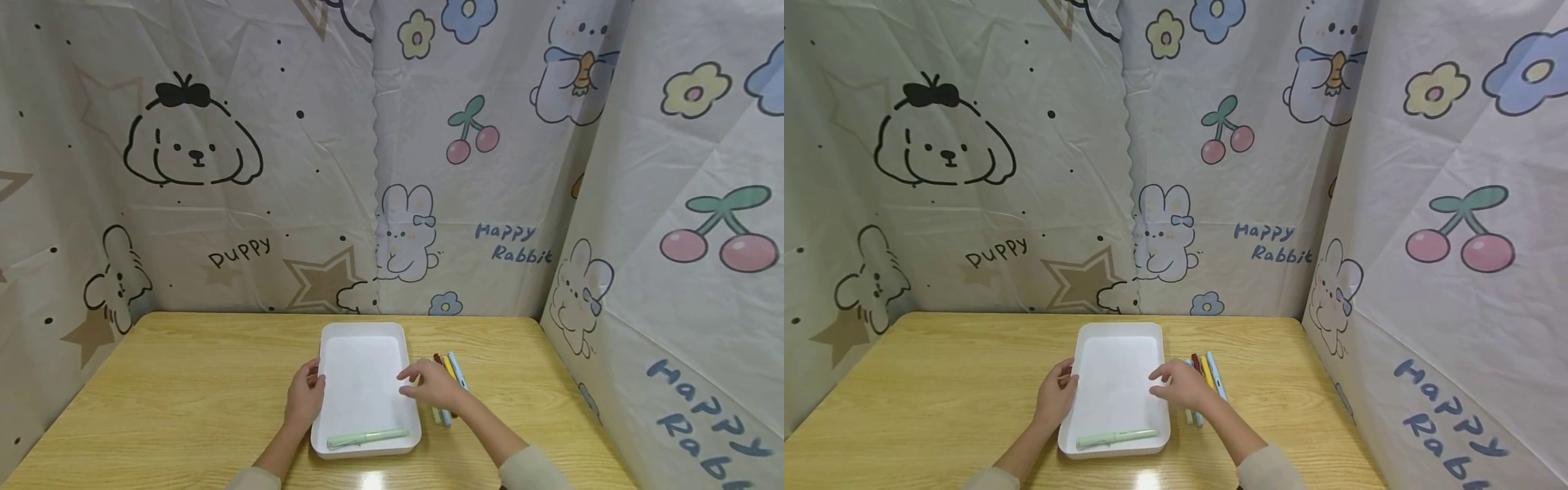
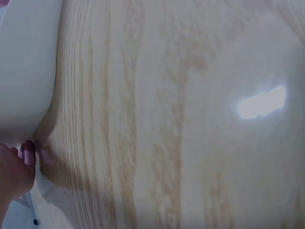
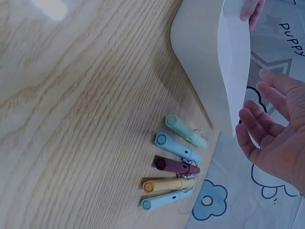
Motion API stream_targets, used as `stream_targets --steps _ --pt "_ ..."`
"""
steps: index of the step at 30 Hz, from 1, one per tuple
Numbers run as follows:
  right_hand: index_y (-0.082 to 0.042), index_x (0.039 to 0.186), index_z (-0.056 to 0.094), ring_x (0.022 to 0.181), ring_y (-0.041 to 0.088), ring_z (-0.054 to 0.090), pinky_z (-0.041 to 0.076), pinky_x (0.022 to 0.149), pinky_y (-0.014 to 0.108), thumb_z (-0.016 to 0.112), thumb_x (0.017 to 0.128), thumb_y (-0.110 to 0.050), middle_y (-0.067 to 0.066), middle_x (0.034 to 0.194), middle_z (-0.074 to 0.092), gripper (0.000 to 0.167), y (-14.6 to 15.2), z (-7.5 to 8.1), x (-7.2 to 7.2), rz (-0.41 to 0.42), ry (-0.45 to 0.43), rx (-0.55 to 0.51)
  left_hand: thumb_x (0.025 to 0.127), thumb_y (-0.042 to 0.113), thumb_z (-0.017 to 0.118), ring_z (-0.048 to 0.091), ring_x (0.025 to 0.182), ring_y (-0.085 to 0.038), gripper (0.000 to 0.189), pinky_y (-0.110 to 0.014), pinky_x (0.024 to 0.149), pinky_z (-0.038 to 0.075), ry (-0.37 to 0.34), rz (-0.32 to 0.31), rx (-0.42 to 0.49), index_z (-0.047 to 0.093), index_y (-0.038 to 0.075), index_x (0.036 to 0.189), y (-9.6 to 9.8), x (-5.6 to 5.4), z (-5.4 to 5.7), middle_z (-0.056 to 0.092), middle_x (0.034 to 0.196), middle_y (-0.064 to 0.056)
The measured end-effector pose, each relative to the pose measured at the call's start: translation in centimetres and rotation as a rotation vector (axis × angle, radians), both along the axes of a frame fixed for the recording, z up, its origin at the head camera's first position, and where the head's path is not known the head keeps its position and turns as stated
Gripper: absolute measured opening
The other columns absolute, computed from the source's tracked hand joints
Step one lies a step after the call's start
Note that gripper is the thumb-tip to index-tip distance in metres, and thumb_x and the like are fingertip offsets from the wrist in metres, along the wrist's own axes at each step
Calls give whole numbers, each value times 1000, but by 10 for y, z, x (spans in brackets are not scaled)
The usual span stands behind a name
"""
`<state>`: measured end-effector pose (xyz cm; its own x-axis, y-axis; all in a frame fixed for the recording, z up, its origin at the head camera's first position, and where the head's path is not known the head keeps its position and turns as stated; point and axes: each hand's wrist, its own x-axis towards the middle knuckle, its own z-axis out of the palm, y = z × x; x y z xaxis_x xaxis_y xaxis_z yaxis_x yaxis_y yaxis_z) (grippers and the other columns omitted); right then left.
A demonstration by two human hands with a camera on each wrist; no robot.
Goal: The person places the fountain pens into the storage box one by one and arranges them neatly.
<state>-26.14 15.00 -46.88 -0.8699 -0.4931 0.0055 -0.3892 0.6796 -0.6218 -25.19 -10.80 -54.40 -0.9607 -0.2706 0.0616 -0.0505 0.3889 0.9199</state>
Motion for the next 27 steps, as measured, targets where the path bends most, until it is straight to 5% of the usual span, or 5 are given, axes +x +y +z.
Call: stream_targets --steps 27 --pt "-1 103 69 70 12 46 41 57 20 68 83 -14 5 83 58 25 47 -8 -8 -256 84 -51 92 5 49 57 106 -33 39 -43 88 52 14 7 6 48 -1 131 0 -1 -2 55 122 -23"
